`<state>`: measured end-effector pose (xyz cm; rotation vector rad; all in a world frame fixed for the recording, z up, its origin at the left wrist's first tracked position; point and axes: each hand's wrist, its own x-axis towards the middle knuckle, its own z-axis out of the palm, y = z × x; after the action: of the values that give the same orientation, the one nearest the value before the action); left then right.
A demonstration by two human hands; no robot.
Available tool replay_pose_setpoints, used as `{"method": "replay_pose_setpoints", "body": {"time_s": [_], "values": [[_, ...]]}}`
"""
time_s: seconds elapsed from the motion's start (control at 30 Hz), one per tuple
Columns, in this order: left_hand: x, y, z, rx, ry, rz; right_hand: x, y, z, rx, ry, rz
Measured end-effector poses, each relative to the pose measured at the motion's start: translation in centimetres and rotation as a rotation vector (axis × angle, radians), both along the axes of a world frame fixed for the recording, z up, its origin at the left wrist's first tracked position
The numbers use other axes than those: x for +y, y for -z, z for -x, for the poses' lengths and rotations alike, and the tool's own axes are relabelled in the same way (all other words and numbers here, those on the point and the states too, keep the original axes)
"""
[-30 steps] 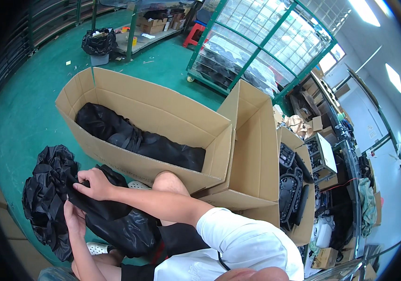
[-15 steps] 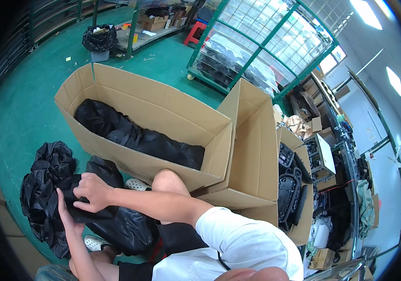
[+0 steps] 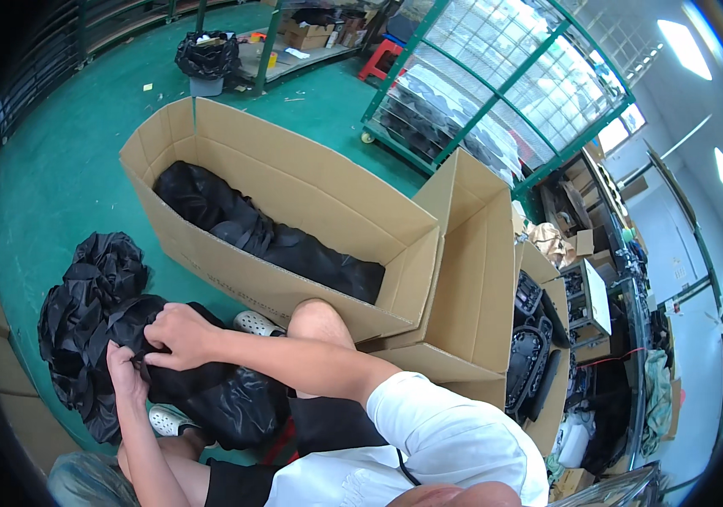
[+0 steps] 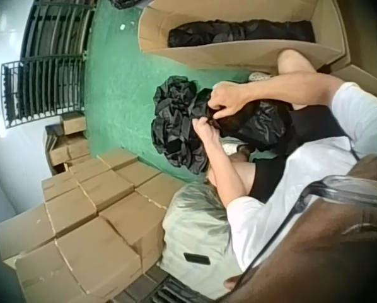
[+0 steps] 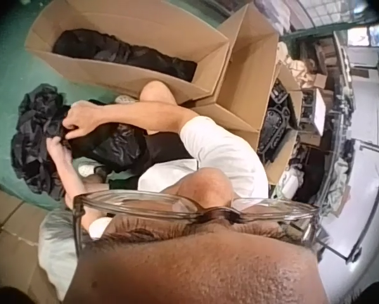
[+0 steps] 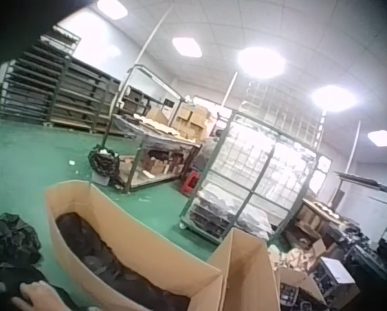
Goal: Inspecting black fabric covers and placing them into cardboard boxes.
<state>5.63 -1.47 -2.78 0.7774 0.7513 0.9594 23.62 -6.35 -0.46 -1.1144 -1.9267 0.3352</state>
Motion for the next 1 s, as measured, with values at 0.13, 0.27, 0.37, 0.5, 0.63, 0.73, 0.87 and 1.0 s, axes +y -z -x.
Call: {"method": "replay_pose_setpoints", "body": {"time_s": [0.13, 0.27, 0.37, 0.5, 0.63, 0.73, 0.87, 1.0], "values": [[0.2, 0.8, 1.0, -0.095, -0.025, 0.010, 0.3, -0.2, -0.7, 0.044, -0.003, 0.107], [-0.2, 0.7, 1.8, -0.075, -0.023, 0.010, 0.2, -1.5, -1.4, 0.197, -0.012, 0.213], [-0.2, 2.4, 3.5, 0.080, -0.022, -0.190, 0.6, -0.6, -1.6, 0.241, -0.041, 0.220], [-0.4, 2.1, 3.7, -0.132, 0.029, -0.137, 1.6, -0.5, -2.8, 0.335, -0.247, 0.407], [-0.4, 1.1, 2.9, -0.060, -0.070, -0.180, 1.2, -1.6, -3.0, 0.363, -0.435, 0.756], [-0.2, -0.2, 2.8, -0.212, 0.062, -0.064, 0.6, -2.2, -2.8, 0.342, -0.371, 0.840], [-0.1, -0.6, 2.6, -0.025, -0.079, -0.077, 0.9, -1.8, -3.0, 0.579, -0.455, 0.982], [0.2, -0.8, 1.8, -0.088, -0.103, -0.046, 1.4, -0.9, -3.5, 0.726, -0.488, 1.089]]}}
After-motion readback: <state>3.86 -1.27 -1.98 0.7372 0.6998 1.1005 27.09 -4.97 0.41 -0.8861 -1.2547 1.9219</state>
